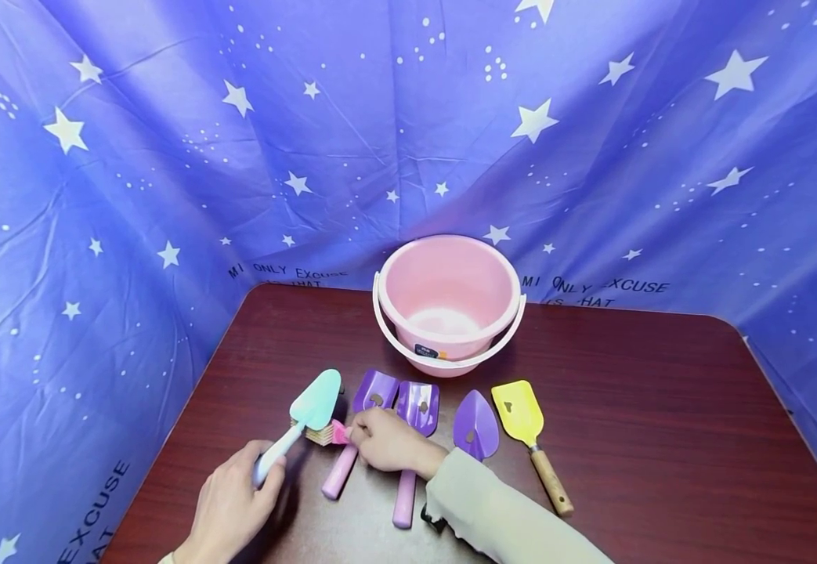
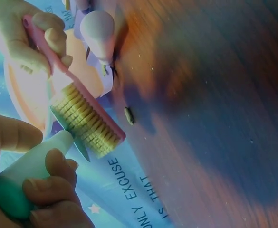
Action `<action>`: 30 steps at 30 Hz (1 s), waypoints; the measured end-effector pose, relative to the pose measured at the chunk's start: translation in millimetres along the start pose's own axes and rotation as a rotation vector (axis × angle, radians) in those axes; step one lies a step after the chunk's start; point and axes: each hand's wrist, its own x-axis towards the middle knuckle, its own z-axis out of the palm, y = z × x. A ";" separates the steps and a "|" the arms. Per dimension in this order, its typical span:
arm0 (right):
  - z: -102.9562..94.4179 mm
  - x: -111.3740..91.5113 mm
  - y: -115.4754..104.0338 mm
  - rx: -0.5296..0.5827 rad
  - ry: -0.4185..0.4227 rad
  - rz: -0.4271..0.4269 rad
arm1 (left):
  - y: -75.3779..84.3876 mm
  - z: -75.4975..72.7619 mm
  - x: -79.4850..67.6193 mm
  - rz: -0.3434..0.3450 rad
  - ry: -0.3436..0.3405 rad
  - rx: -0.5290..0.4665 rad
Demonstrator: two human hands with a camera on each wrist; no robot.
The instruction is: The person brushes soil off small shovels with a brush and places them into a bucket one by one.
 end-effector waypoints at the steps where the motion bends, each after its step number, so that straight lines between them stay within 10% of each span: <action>1: -0.7 0.0 0.4 0.004 0.001 -0.001 | 0.0 -0.1 0.0 0.000 -0.001 -0.001; 30: -19.5 -6.0 21.2 0.019 0.168 0.059 | -6.8 -0.6 -4.1 0.032 -0.003 -0.009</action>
